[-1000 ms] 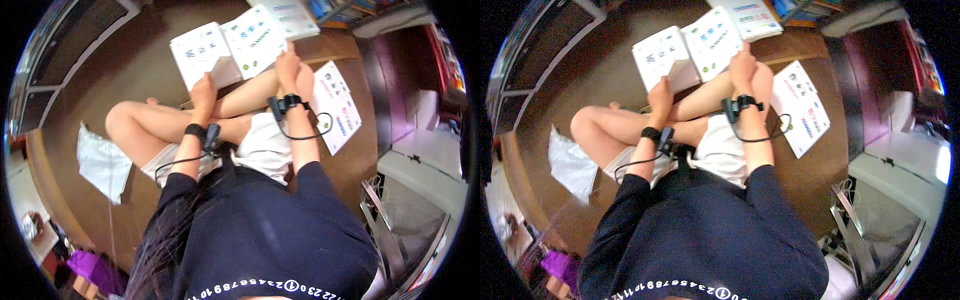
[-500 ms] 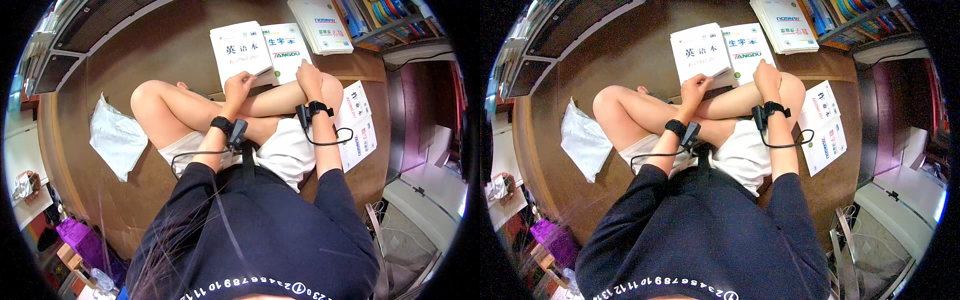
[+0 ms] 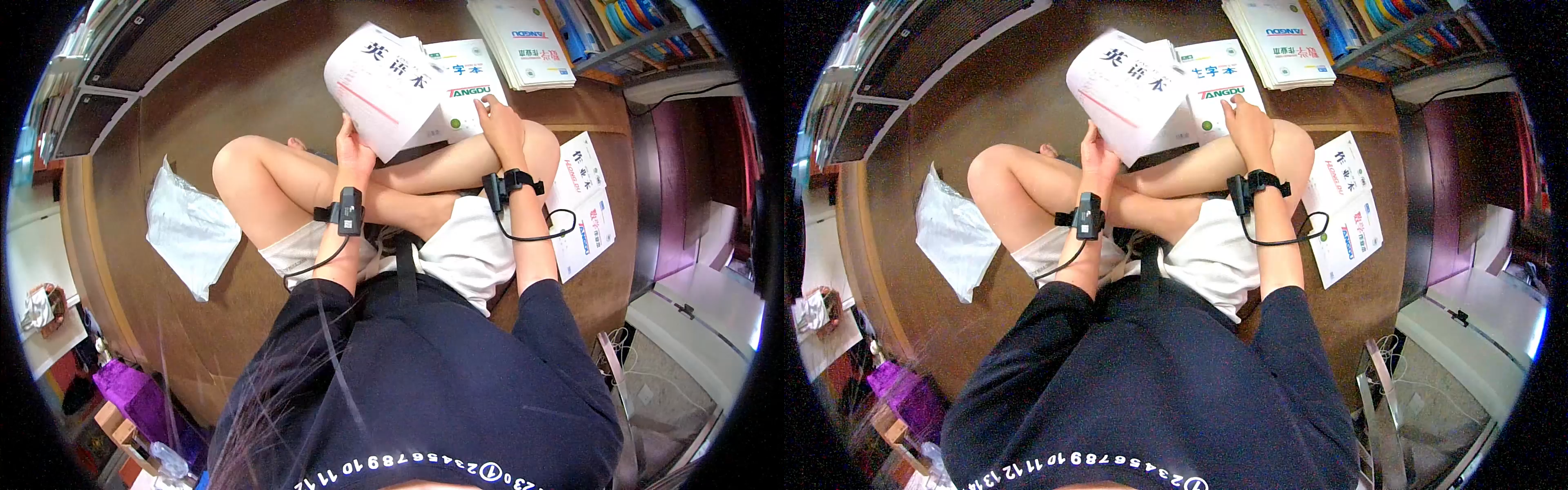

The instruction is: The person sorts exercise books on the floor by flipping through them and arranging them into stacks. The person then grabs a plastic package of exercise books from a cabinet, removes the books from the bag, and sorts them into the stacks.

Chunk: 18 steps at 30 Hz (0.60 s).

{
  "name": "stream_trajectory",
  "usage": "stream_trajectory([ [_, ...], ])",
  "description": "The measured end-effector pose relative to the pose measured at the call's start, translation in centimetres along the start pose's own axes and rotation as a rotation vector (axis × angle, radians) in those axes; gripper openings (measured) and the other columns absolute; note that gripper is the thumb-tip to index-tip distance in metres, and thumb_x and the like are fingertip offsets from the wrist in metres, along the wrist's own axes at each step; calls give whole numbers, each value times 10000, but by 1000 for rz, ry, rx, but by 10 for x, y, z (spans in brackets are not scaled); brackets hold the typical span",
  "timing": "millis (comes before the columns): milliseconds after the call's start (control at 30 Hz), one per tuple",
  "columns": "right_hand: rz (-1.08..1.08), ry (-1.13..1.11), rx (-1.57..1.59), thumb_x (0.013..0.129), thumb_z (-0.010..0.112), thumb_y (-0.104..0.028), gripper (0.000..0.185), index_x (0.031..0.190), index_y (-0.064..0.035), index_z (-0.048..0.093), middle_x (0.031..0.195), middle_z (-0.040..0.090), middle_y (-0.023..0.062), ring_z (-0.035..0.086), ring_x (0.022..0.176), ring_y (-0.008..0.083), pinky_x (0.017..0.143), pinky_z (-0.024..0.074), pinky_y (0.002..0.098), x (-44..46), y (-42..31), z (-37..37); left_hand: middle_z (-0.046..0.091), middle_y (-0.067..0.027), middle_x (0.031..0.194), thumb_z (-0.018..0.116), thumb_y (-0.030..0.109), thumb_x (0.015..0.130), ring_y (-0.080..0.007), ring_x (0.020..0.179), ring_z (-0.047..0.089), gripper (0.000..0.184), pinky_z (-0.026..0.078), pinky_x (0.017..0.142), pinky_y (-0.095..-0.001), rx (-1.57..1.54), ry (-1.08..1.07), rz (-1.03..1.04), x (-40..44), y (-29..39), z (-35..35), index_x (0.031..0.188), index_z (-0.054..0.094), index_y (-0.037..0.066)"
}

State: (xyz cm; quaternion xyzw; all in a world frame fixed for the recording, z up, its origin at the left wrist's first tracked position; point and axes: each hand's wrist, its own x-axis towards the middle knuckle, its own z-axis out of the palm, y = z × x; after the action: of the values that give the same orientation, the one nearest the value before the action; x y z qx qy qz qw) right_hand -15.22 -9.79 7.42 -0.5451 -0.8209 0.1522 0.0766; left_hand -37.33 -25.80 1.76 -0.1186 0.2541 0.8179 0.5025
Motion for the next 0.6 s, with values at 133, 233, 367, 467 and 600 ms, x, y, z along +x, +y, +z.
stream_trajectory([
  [133, 14, -45, -25, 898, 488, -372, 342, 1045, -99, 632, 821, 669, 182, 648, 798, 341, 709, 503, 436, 0, -6, -3, 542, -106, 1250, 390, 288, 986, -273, 1136, 520, 377, 421, 965, -431, 147, 334, -11, 8, -4, -22, 1242, 484, 27],
  [233, -82, -11, -54, 874, 504, -311, 302, 1074, -121, 627, 864, 662, 198, 640, 830, 351, 737, 497, 435, 0, 7, 5, 566, -159, 1170, 379, 229, 991, -277, 1016, 587, 338, 490, 865, -413, 460, 396, 25, 12, -16, -24, 1181, 486, -29],
  [367, -7, -43, -19, 824, 527, -230, 340, 1143, -149, 610, 915, 650, 216, 630, 855, 359, 758, 491, 432, 0, 8, 6, 581, -179, 1114, 455, 160, 949, -271, 968, 600, 293, 511, 813, -387, 541, 382, -28, 3, -20, -12, 1141, 485, -59],
  [467, -4, -52, 5, 830, 493, -220, 359, 1173, -170, 587, 913, 647, 216, 621, 860, 375, 749, 485, 452, 3, 11, 11, 582, -183, 1112, 517, 104, 900, -273, 965, 600, 320, 513, 804, -375, 611, 333, -109, -3, -20, 1, 1165, 474, -69],
  [600, 36, -84, 37, 836, 469, -215, 363, 1178, -163, 578, 920, 645, 217, 616, 867, 386, 758, 484, 460, 1, 3, 0, 579, -185, 1133, 546, 49, 861, -274, 964, 599, 360, 501, 815, -370, 788, 252, -145, 4, -26, -9, 1191, 470, -74],
])
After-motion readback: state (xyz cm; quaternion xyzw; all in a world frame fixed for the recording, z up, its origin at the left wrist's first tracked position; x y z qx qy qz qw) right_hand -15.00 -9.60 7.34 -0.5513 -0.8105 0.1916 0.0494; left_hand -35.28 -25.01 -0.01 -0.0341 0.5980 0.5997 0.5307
